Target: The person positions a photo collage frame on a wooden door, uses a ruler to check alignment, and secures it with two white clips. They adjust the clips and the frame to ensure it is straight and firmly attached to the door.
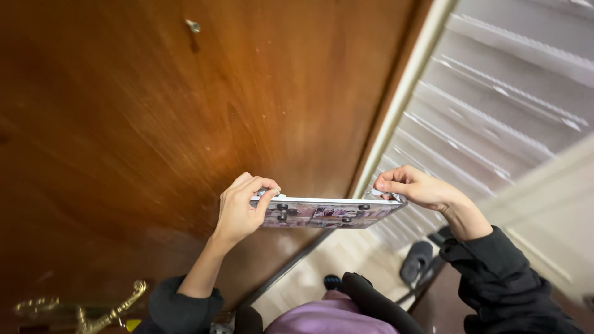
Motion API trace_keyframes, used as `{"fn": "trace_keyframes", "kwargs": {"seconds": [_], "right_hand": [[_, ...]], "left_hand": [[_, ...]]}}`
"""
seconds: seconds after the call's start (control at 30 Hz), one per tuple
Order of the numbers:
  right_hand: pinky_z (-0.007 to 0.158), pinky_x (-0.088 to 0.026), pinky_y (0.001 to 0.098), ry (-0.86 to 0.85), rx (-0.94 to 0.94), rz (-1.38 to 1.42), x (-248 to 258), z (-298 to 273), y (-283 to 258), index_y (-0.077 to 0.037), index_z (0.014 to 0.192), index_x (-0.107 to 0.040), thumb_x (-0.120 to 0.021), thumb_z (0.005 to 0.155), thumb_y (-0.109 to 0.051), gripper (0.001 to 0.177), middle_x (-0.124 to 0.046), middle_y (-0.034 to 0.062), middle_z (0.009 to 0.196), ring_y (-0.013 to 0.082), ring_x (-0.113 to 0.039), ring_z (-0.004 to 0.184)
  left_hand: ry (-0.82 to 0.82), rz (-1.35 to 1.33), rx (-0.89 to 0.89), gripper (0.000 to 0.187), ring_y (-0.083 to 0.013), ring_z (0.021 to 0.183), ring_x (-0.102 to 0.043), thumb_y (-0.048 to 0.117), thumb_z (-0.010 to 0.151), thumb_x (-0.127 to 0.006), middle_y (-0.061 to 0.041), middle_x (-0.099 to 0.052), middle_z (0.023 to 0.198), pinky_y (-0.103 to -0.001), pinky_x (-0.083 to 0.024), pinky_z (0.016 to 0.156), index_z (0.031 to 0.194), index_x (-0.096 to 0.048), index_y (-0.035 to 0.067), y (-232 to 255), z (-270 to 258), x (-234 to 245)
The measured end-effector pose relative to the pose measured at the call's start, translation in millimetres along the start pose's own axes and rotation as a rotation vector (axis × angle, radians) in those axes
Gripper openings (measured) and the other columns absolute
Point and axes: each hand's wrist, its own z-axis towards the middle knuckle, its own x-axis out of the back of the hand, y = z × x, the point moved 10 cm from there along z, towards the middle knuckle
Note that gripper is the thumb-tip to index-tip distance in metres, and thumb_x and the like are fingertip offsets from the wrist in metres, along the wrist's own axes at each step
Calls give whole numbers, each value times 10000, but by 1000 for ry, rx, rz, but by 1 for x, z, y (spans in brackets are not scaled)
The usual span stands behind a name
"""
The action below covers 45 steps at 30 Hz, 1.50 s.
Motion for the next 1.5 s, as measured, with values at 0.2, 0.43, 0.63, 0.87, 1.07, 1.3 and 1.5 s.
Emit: {"fn": "trace_keyframes", "kwargs": {"seconds": [0.2, 0.43, 0.63, 0.87, 1.07, 1.3, 1.5], "right_hand": [[699, -488, 263, 115, -112, 285, -32, -80, 71, -30, 935, -725, -675, 950, -184, 163, -709, -24, 843, 59, -613, 767], [651, -462, 236, 439, -199, 190, -52, -185, 146, -20, 914, -731, -706, 887, -134, 120, -693, -19, 778, 67, -580, 698], [580, -456, 260, 690, -297, 1, -60, -277, 182, -22, 826, -736, -736, 807, -105, 85, -676, -12, 717, 62, -556, 639], [577, -452, 261, 785, -264, 100, -69, -361, 201, -24, 761, -691, -737, 793, -69, 71, -663, 0, 697, 63, -567, 624], [606, -410, 256, 870, -235, 375, -80, -421, 234, -22, 811, -727, -737, 905, -118, 135, -682, -27, 777, 55, -535, 672], [717, -490, 264, 1197, -51, 540, -69, -550, 361, -24, 933, -768, -682, 975, -241, 237, -728, 23, 826, 86, -607, 737], [862, -517, 349, 1985, -900, 33, -136, -710, 506, -42, 979, -756, -709, 985, -333, 294, -737, 128, 860, 243, -692, 815]], "left_hand": [[-212, -88, -64, 32, -206, 703, -620, 128, 852, -751, -26, -673, 747, -334, -498, 618, 883, -758, 134, 13, -13, -38], [-425, -241, -290, 22, -188, 751, -632, 139, 876, -729, 14, -715, 806, -328, -520, 649, 896, -737, 132, 62, -40, -105], [-582, -305, -339, 22, -196, 724, -643, 154, 881, -736, 0, -711, 793, -333, -522, 614, 890, -747, 137, 110, -64, -168], [-657, -445, -391, 32, -197, 770, -678, 155, 891, -729, -15, -714, 841, -318, -544, 592, 914, -743, 138, 173, -89, -216], [-747, -527, -338, 69, -207, 761, -657, 158, 894, -714, -20, -710, 838, -330, -539, 627, 945, -752, 129, 200, -119, -255], [-868, -459, -283, 85, -198, 642, -619, 212, 880, -749, -34, -669, 759, -346, -491, 592, 938, -781, 159, 242, -164, -314], [-911, -531, -413, 77, -199, 628, -614, 202, 884, -755, -49, -655, 742, -347, -490, 583, 933, -782, 151, 297, -196, -348]]}}
